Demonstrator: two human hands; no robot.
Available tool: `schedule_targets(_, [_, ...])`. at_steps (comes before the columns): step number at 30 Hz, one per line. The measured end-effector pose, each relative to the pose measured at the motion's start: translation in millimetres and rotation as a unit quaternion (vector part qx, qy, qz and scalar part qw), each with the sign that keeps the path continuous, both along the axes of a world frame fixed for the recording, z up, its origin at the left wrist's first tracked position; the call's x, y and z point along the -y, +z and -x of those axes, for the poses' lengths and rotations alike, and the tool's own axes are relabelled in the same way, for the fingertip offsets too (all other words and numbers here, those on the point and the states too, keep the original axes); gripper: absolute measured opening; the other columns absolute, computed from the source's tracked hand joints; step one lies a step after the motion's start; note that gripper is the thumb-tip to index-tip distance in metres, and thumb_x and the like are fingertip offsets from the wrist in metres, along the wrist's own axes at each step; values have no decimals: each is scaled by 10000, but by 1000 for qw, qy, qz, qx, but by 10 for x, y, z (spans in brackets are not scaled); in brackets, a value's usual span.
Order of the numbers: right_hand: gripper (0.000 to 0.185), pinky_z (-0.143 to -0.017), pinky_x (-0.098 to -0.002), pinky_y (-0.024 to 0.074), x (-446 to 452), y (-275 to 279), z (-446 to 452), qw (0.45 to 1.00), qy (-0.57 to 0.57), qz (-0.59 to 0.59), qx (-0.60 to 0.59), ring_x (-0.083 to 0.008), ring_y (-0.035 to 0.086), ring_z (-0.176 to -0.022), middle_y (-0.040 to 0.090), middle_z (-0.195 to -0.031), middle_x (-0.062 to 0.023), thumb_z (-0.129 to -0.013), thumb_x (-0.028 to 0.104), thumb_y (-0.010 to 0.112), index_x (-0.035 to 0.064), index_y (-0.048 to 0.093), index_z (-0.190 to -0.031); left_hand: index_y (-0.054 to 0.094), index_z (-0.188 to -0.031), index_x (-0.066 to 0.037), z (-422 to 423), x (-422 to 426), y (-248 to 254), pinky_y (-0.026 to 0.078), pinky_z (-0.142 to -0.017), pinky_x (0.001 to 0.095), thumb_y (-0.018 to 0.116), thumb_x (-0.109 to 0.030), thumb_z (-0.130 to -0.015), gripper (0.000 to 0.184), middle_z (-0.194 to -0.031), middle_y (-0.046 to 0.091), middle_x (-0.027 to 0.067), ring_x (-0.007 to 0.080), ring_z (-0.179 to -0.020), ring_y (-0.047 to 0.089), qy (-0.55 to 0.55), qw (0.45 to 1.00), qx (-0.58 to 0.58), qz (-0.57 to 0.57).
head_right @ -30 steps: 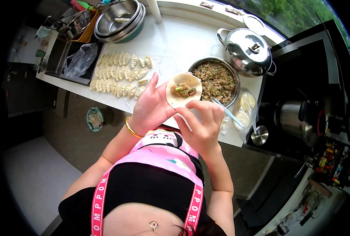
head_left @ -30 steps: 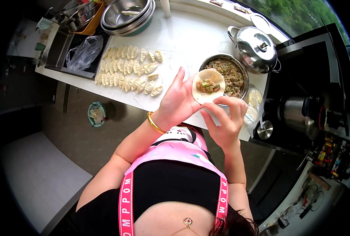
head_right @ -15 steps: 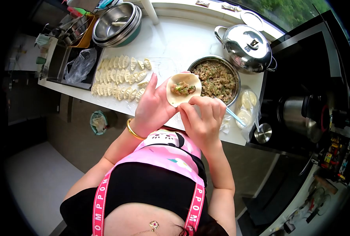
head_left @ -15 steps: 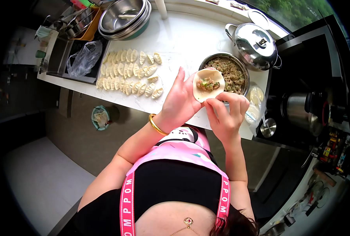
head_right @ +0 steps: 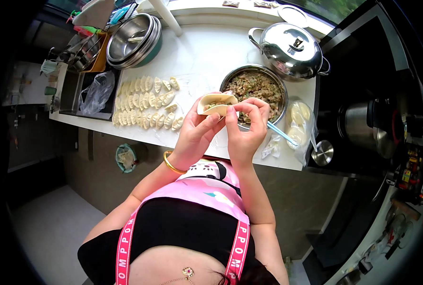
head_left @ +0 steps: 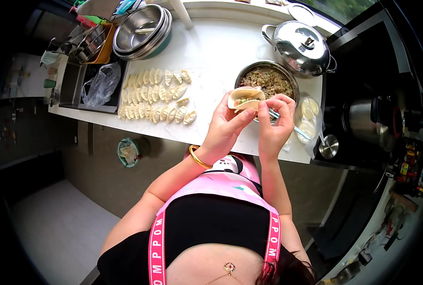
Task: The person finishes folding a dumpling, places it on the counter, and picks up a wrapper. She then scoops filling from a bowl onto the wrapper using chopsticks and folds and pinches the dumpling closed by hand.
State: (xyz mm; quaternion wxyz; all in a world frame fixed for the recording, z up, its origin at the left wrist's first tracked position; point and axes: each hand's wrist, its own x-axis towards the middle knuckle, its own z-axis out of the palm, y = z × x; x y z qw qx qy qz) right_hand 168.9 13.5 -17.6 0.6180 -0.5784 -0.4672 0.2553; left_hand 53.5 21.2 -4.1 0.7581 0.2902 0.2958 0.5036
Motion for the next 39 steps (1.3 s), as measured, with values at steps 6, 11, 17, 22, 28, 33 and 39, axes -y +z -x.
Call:
schedule_targets(6, [97,-874,-343,415,-18,-49,21,1000,-13,12,-1,-217,514,-945,532,-952,-91,-804,35,696,18,603,-827,500,-1211,-30,-60,12,-90,505,-985,363,586,-104,-955,279,-1338,528,161,208,-1160,576,40,999,-19,20])
schedule_targets(11, [102,-869,-348,417,-14,-94,54,1000,-19,-2,2,-223,513,-948,529,-958,-95,-805,39,698,18,602,-834,532,-1161,-23,-61,9,-94,532,-946,364,577,-123,-964,226,-1312,550,183,220,-1105,612,57,997,-27,38])
schedule_targets(17, [111,-873,-333,411,8,-96,69,1000,-18,-16,8,-211,506,-953,524,-969,-90,-824,67,706,19,609,-847,540,-1140,-23,-37,3,-97,544,-924,365,575,-133,-967,208,-1280,573,187,213,-1060,635,58,997,-17,53])
schedule_targets(22, [123,-887,-317,406,8,-97,77,999,-16,-30,21,-194,501,-957,516,-985,-81,-844,92,711,20,614,-866,539,-1122,-30,-21,7,-109,555,-897,356,576,-135,-967,191,-1205,615,169,203,-1017,650,57,996,-5,65])
schedule_targets(28, [128,-890,-316,406,4,-88,92,998,-13,-42,34,-196,505,-953,512,-985,-79,-845,96,716,19,616,-868,525,-1118,-35,2,9,-62,564,-871,347,578,-139,-966,192,-1136,642,143,193,-964,667,64,995,-7,77])
schedule_targets(33, [170,-851,-351,428,-4,-48,91,998,-10,-51,37,-244,522,-968,538,-1003,-112,-820,103,729,26,636,-939,529,-1114,-51,24,13,-65,576,-838,334,596,-148,-960,193,-1115,646,110,178,-974,660,60,994,-3,89])
schedule_targets(39, [240,-884,-365,439,11,-48,68,998,23,-31,43,-263,529,-1029,541,-1059,-123,-806,106,739,30,647,-1015,540,-1098,-47,35,17,-81,573,-827,326,605,-155,-959,188,-1091,651,98,169,-951,664,58,995,-11,79])
